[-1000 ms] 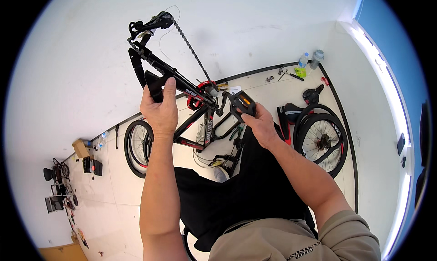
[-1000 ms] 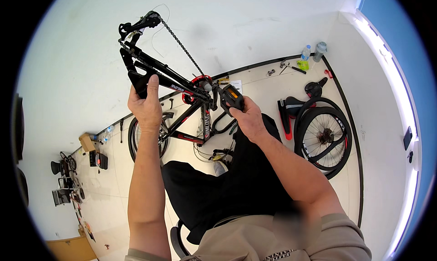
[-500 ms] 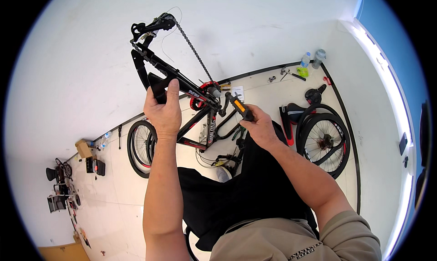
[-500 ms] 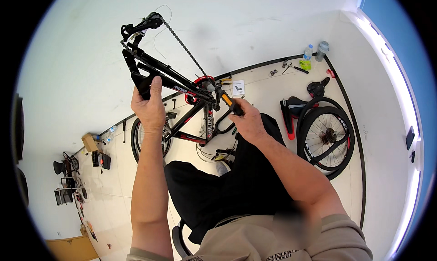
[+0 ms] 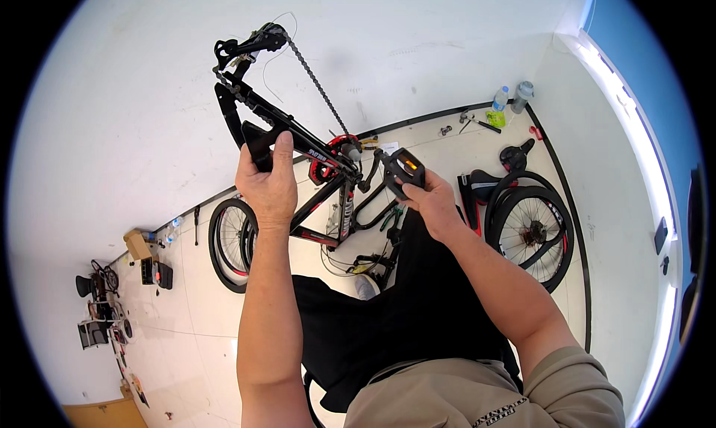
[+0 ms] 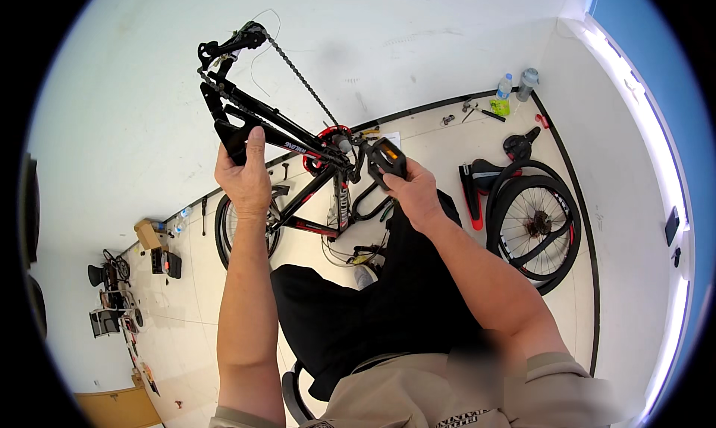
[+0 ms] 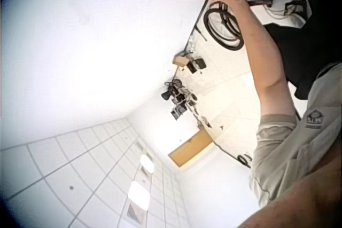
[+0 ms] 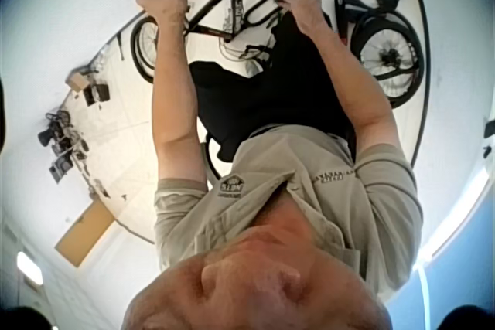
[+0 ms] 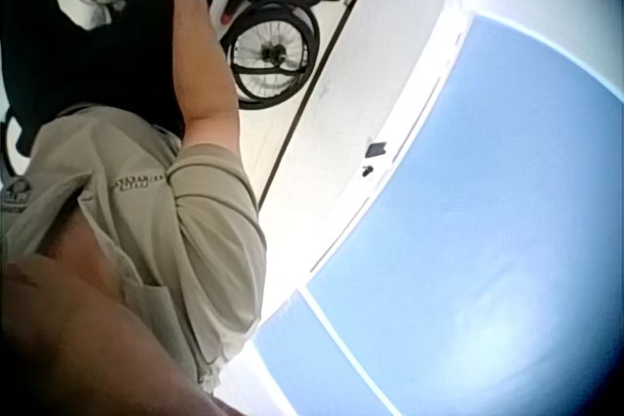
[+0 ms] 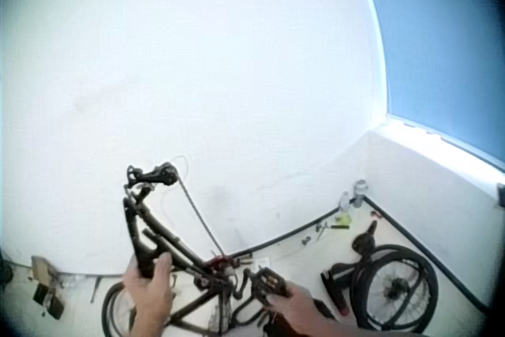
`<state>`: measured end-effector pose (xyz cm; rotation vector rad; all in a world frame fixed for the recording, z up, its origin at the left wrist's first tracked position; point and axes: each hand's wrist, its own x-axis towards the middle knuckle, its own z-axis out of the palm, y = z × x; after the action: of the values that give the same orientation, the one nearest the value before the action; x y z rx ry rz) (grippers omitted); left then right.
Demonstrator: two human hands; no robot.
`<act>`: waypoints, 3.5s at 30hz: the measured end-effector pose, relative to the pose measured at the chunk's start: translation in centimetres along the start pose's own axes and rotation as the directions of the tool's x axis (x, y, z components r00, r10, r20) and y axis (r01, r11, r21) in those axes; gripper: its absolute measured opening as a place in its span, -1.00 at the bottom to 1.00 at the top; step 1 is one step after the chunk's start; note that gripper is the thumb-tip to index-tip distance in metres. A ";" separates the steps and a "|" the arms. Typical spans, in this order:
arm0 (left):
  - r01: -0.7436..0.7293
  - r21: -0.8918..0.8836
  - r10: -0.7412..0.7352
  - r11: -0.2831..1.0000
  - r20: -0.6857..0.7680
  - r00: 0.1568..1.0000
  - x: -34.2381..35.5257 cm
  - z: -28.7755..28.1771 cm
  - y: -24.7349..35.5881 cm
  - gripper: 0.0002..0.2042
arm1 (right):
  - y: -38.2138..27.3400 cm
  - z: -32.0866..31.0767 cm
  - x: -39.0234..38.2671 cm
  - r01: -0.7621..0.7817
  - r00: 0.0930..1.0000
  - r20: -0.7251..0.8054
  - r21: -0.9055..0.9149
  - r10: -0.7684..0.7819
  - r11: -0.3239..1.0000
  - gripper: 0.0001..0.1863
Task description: The person uses a pedal removal tool to loosen and remove a bicycle pedal from the crank arm. They rotate the tool repeatedly, repositioning it several times to continue unscrewing the pedal until it is fully detached.
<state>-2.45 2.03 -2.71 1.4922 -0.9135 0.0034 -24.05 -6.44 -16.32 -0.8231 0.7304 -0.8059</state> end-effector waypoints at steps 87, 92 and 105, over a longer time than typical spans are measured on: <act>-0.006 -0.031 0.005 0.999 -0.024 1.000 -0.1 0.3 -0.1 -0.81 | -0.8 -1.2 0.3 -0.284 0.959 0.089 0.328 0.270 0.901 -0.53; -0.030 -0.032 0.029 0.999 -0.025 0.999 -0.1 0.2 -0.2 -0.81 | -0.8 -1.6 0.6 -0.350 0.935 0.201 0.407 0.290 0.844 -0.67; -0.026 -0.021 0.026 0.999 -0.028 0.999 -0.1 0.3 -0.1 -0.80 | -1.6 -1.9 0.2 -0.357 0.920 0.276 0.302 0.278 0.884 -0.74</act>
<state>-2.63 1.76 -2.89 1.4568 -0.9077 0.0335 -26.05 -7.93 -15.93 -0.4457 0.4826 -0.5095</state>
